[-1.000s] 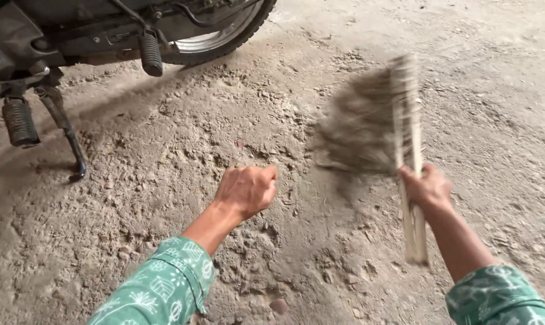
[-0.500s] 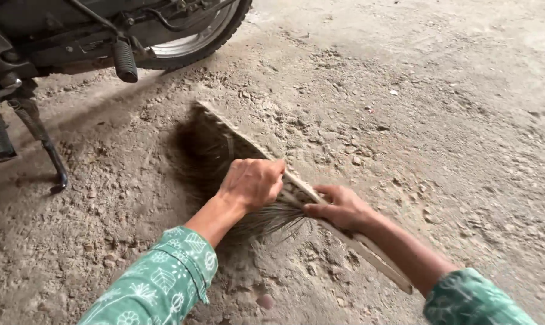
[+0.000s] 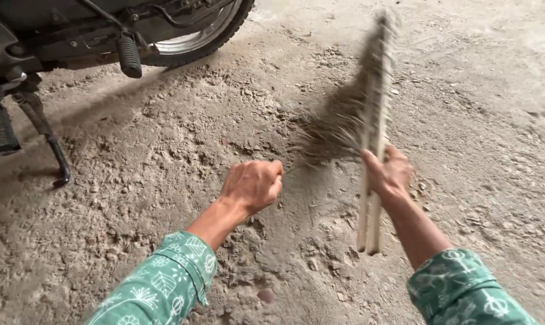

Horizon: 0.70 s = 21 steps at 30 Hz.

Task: The person sweeps a concrete floor with a broom, moving a cloth aside and then picking it up to sweep around a motorcycle.

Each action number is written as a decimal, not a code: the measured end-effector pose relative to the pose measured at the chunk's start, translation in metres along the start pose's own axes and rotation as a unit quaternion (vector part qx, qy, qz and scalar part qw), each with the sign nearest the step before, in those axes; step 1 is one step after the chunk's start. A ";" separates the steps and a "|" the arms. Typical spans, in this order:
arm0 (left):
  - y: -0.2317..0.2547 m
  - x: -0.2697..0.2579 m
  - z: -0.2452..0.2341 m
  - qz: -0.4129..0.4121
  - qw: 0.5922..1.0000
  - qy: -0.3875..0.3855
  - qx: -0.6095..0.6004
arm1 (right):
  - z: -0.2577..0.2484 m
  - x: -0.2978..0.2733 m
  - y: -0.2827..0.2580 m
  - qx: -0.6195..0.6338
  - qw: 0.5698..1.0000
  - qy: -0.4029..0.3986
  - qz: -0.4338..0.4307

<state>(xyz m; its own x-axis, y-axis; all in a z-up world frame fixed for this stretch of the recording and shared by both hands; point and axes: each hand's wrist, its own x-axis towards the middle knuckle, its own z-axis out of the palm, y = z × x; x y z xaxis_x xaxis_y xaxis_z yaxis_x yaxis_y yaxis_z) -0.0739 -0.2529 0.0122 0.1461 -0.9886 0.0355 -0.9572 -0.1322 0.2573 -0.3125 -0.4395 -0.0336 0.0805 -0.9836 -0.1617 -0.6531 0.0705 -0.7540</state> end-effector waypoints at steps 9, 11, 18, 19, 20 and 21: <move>-0.002 -0.011 -0.011 0.061 0.984 0.163 0.024 | 0.017 -0.085 -0.046 0.020 0.910 -0.406 -0.086; 0.005 -0.013 -0.018 0.017 0.996 0.089 -0.002 | 0.027 -0.080 -0.023 -0.048 0.899 -0.424 -0.104; -0.008 -0.015 -0.006 0.087 0.983 0.159 -0.020 | -0.016 -0.041 0.001 -0.128 0.967 -0.209 0.074; -0.014 -0.014 0.000 0.084 0.984 0.158 -0.019 | -0.016 -0.022 0.017 -0.128 0.966 -0.212 0.074; -0.020 -0.012 0.005 0.059 0.993 0.106 -0.009 | -0.016 -0.003 0.033 -0.067 0.983 -0.149 0.082; -0.027 -0.011 0.010 0.034 0.998 0.054 0.001 | -0.016 0.016 0.049 -0.006 0.992 -0.085 0.091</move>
<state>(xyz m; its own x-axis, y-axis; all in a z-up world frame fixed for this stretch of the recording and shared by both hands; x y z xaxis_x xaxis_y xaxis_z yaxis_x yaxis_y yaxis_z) -0.0525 -0.2393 -0.0048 0.1075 -0.9820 0.1556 -0.9662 -0.0663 0.2493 -0.3556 -0.4539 -0.0632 0.0868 -0.9124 -0.4001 -0.6769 0.2406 -0.6956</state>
